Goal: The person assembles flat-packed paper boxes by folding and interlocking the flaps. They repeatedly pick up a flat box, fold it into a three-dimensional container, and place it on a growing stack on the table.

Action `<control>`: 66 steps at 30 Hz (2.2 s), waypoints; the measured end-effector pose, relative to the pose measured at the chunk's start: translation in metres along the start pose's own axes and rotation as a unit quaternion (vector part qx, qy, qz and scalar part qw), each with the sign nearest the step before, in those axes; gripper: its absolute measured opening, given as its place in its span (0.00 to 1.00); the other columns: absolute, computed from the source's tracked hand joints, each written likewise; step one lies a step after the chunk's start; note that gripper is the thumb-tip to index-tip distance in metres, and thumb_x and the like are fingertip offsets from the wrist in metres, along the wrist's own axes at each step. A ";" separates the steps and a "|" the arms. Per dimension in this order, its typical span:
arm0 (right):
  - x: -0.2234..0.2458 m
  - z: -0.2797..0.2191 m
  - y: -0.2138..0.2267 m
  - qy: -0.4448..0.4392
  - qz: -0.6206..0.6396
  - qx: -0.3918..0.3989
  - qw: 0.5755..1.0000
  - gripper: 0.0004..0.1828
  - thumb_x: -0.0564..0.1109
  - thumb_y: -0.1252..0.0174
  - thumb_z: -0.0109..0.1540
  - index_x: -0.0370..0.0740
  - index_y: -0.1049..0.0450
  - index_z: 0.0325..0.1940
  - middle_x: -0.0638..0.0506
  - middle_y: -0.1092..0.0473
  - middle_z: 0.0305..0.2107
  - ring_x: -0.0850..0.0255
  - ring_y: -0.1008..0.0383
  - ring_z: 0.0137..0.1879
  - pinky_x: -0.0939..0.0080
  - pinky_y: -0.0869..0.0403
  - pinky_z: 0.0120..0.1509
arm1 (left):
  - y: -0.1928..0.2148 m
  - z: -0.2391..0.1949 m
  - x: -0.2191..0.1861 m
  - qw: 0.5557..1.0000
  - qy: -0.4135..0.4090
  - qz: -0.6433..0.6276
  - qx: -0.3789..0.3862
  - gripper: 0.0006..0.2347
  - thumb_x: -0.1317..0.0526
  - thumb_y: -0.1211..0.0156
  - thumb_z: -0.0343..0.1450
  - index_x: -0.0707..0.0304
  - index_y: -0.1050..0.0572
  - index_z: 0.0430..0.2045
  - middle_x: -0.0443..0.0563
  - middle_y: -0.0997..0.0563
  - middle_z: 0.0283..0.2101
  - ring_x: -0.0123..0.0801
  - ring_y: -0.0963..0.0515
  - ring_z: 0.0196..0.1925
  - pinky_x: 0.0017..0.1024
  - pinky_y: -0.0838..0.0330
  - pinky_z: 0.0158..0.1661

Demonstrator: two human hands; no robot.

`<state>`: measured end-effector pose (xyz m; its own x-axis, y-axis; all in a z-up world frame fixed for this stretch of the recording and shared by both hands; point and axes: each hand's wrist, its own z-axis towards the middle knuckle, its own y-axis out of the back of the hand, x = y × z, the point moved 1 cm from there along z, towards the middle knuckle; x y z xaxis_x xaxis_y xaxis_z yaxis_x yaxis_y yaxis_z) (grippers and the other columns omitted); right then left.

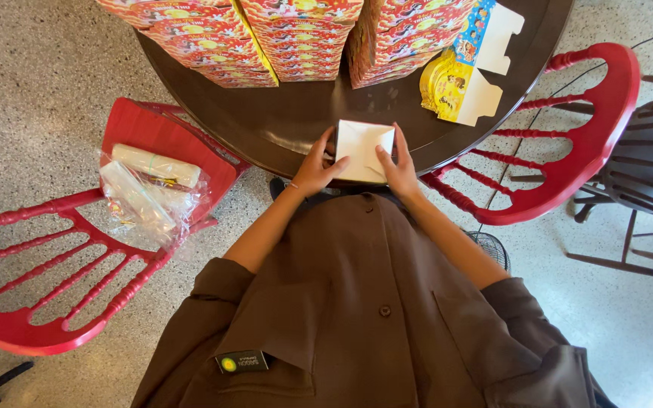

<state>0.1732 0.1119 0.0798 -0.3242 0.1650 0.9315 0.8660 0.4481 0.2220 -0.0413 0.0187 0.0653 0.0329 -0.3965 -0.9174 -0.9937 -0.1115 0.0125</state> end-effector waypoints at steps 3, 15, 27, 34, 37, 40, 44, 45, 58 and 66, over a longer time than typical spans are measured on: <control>-0.016 0.000 0.000 0.026 0.152 0.050 0.987 0.32 0.43 0.53 0.75 0.38 0.53 0.82 0.44 0.44 0.74 0.64 0.42 0.76 0.64 0.43 0.78 | -0.011 0.004 -0.002 0.992 -0.108 0.042 -0.045 0.32 0.47 0.44 0.79 0.66 0.46 0.73 0.67 0.28 0.66 0.51 0.27 0.68 0.39 0.34 0.64; 0.028 -0.015 -0.008 -0.044 0.228 0.156 0.960 0.37 0.45 0.54 0.71 0.42 0.57 0.83 0.45 0.49 0.75 0.61 0.49 0.78 0.64 0.47 0.78 | -0.017 0.033 0.085 0.970 -0.014 -0.238 -0.049 0.15 0.49 0.54 0.85 0.64 0.32 0.49 0.47 0.30 0.41 0.29 0.32 0.44 0.29 0.34 0.48; 0.036 -0.025 -0.014 -0.001 0.133 0.145 0.980 0.42 0.37 0.46 0.70 0.43 0.61 0.83 0.46 0.43 0.69 0.62 0.42 0.71 0.64 0.39 0.74 | -0.027 -0.005 0.037 0.897 0.066 -0.433 -0.055 0.11 0.56 0.47 0.77 0.61 0.29 0.49 0.52 0.20 0.45 0.31 0.20 0.45 0.30 0.23 0.45; 0.062 -0.027 -0.008 -0.037 0.150 0.165 0.974 0.41 0.37 0.46 0.69 0.43 0.57 0.82 0.48 0.38 0.65 0.64 0.36 0.66 0.64 0.34 0.69 | 0.002 -0.020 0.006 0.888 0.069 -0.453 0.014 0.19 0.65 0.38 0.73 0.67 0.34 0.58 0.58 0.22 0.52 0.39 0.20 0.52 0.36 0.22 0.52; 0.070 -0.035 -0.009 -0.041 0.142 0.174 0.974 0.40 0.37 0.46 0.69 0.43 0.56 0.82 0.48 0.34 0.60 0.65 0.34 0.63 0.64 0.32 0.68 | 0.008 -0.028 -0.002 0.887 0.059 -0.454 0.051 0.22 0.65 0.39 0.71 0.65 0.36 0.60 0.59 0.24 0.59 0.42 0.22 0.58 0.39 0.24 0.56; 0.081 -0.032 -0.014 -0.013 0.127 0.172 0.977 0.39 0.37 0.45 0.69 0.43 0.54 0.81 0.49 0.33 0.59 0.66 0.33 0.62 0.65 0.32 0.67 | 0.015 -0.026 -0.012 0.885 0.038 -0.459 0.070 0.24 0.65 0.38 0.69 0.63 0.37 0.61 0.58 0.27 0.64 0.43 0.24 0.63 0.39 0.26 0.60; 0.089 -0.033 -0.015 -0.034 0.109 0.159 0.981 0.37 0.39 0.46 0.69 0.44 0.54 0.80 0.49 0.33 0.58 0.65 0.34 0.62 0.65 0.32 0.66 | 0.010 -0.022 -0.013 0.876 0.015 -0.475 0.080 0.22 0.63 0.39 0.70 0.61 0.36 0.59 0.57 0.26 0.62 0.40 0.24 0.62 0.38 0.27 0.60; 0.092 -0.033 -0.016 -0.045 0.127 0.157 0.978 0.36 0.40 0.48 0.70 0.45 0.54 0.81 0.49 0.34 0.59 0.65 0.34 0.63 0.65 0.33 0.67 | 0.008 -0.020 -0.011 0.878 0.012 -0.473 0.077 0.21 0.62 0.39 0.71 0.61 0.36 0.58 0.57 0.25 0.61 0.39 0.23 0.61 0.37 0.27 0.60; 0.104 -0.055 -0.011 -0.118 0.180 0.139 0.967 0.33 0.41 0.57 0.72 0.52 0.54 0.82 0.48 0.33 0.58 0.66 0.34 0.58 0.66 0.34 0.65 | -0.009 -0.025 -0.009 0.985 -0.069 -0.155 -0.028 0.14 0.53 0.50 0.79 0.66 0.28 0.46 0.48 0.23 0.43 0.25 0.25 0.46 0.25 0.29 0.47; 0.103 -0.062 -0.007 -0.049 0.112 0.154 0.980 0.36 0.43 0.55 0.73 0.45 0.61 0.83 0.46 0.44 0.70 0.63 0.42 0.69 0.65 0.41 0.73 | 0.000 -0.050 -0.047 0.990 -0.071 -0.122 -0.014 0.14 0.54 0.51 0.80 0.65 0.24 0.47 0.48 0.21 0.41 0.25 0.24 0.43 0.25 0.29 0.46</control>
<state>0.1576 0.0713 0.1924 -0.1882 0.3670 0.9110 0.7679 0.6332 -0.0965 -0.0376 -0.0079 0.1283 0.2541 -0.2231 -0.9411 -0.9546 -0.2145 -0.2069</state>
